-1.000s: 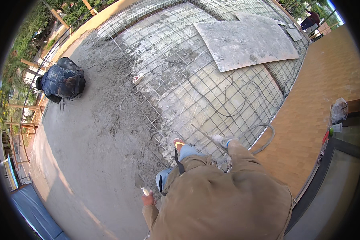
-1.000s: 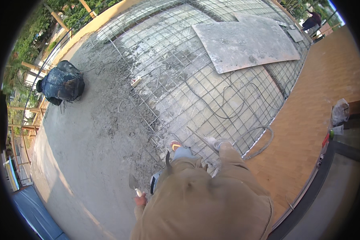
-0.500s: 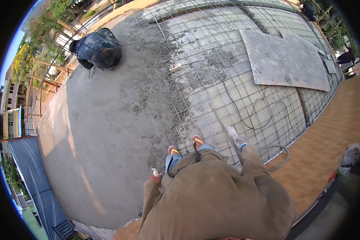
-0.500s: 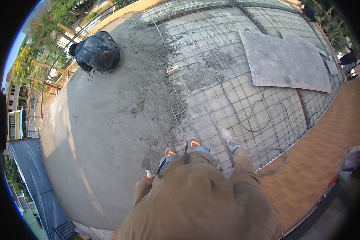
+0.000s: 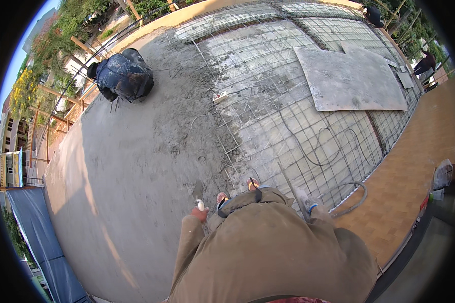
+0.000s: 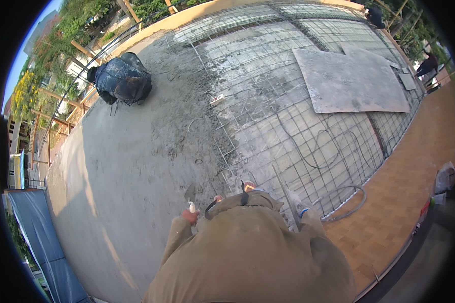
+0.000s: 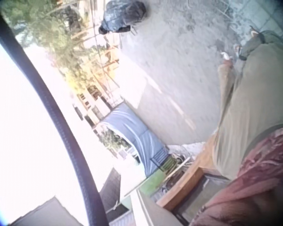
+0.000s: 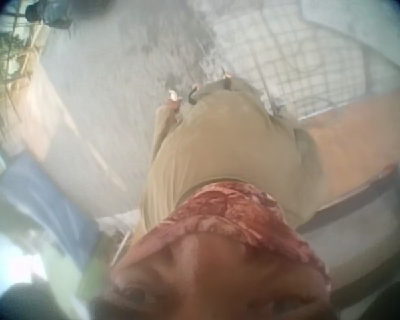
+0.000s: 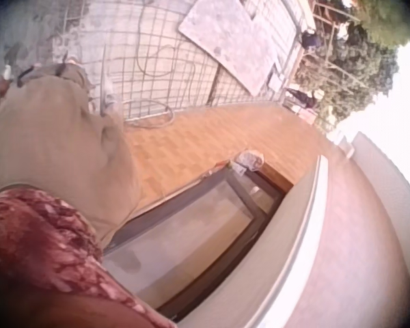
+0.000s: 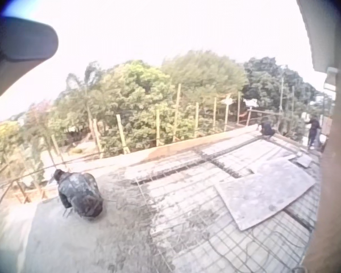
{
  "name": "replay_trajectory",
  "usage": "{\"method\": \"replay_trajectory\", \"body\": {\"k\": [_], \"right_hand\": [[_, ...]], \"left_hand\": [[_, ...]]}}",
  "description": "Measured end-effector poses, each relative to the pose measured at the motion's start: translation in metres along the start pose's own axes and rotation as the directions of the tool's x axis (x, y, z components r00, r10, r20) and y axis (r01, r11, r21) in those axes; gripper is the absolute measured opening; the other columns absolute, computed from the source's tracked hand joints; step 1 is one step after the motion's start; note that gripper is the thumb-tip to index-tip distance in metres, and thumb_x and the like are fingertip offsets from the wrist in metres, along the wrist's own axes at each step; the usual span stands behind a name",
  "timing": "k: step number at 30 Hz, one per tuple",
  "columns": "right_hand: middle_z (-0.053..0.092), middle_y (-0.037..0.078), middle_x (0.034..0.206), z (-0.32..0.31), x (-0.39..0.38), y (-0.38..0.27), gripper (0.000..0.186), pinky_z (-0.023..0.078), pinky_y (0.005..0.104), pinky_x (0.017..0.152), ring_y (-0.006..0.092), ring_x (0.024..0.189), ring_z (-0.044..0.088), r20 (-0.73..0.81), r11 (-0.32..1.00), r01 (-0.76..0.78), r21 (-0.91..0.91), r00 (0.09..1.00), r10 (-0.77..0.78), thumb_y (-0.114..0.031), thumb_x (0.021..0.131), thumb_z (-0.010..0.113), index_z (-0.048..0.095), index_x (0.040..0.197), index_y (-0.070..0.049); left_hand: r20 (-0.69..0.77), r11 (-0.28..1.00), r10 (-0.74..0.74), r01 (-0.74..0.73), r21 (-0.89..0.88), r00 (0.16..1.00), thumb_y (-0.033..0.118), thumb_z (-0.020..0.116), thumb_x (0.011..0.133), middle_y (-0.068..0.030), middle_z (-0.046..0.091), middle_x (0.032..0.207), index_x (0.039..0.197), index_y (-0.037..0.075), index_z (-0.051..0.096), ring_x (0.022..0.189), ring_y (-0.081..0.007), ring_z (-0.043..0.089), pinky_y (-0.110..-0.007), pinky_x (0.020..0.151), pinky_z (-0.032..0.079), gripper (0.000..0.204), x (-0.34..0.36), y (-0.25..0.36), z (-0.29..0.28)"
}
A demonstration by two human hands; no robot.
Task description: The person smooths wet concrete on a rooftop using a trowel and a wooden float. They repeatedly spread and level the concrete over a wire mesh base, working across different sections of the surface.
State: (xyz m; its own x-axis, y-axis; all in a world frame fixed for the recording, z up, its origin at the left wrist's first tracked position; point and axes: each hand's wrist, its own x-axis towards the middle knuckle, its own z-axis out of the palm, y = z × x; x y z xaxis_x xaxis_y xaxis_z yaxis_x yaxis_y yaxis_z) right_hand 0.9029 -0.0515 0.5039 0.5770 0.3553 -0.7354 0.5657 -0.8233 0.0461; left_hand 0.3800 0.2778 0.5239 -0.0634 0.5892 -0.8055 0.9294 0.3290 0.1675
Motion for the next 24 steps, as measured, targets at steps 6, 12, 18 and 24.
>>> {"method": "replay_trajectory", "body": {"k": [6,12,18,24], "right_hand": [[0.072,0.023,0.113,0.031,-0.055,0.011,0.056,0.053,0.0509,0.092,0.0410,0.110,0.067,0.029,0.989,-0.125,0.075,0.992,0.123,-0.052,0.098,0.046,0.076,0.108,-0.005],[0.072,0.023,0.112,0.057,-0.096,0.020,0.058,0.053,0.0507,0.092,0.0412,0.109,0.068,0.041,0.964,-0.223,0.147,0.975,0.219,-0.053,0.098,0.046,0.076,0.109,-0.005],[0.072,0.023,0.112,0.076,-0.128,0.016,0.060,0.053,0.0505,0.091,0.0415,0.108,0.068,0.042,0.940,-0.282,0.194,0.959,0.279,-0.054,0.098,0.045,0.075,0.110,-0.004],[0.072,0.024,0.112,0.097,-0.156,0.016,0.061,0.053,0.0503,0.091,0.0418,0.107,0.068,0.036,0.913,-0.334,0.234,0.941,0.335,-0.055,0.098,0.044,0.075,0.111,-0.004]], "left_hand": [[0.017,0.986,0.027,-0.030,0.166,0.999,0.053,0.075,0.084,-0.0300,0.069,0.117,0.122,-0.009,0.063,0.112,-0.0416,0.068,-0.049,0.093,0.054,0.073,-0.023,0.006,-0.012],[0.093,0.989,0.060,-0.072,0.127,0.994,0.048,0.077,0.083,-0.0280,0.073,0.100,0.113,-0.010,0.067,0.096,-0.0395,0.073,-0.048,0.083,0.056,0.066,-0.036,0.008,-0.028],[0.090,0.970,0.156,-0.170,0.177,0.984,0.047,0.078,0.084,-0.0289,0.072,0.103,0.114,-0.012,0.065,0.096,-0.0388,0.072,-0.048,0.083,0.055,0.067,0.017,-0.024,-0.029],[0.140,0.979,0.124,-0.145,0.143,0.982,0.048,0.078,0.085,-0.0287,0.072,0.102,0.113,-0.012,0.065,0.096,-0.0376,0.073,-0.048,0.080,0.055,0.068,-0.016,0.013,-0.065]]}}
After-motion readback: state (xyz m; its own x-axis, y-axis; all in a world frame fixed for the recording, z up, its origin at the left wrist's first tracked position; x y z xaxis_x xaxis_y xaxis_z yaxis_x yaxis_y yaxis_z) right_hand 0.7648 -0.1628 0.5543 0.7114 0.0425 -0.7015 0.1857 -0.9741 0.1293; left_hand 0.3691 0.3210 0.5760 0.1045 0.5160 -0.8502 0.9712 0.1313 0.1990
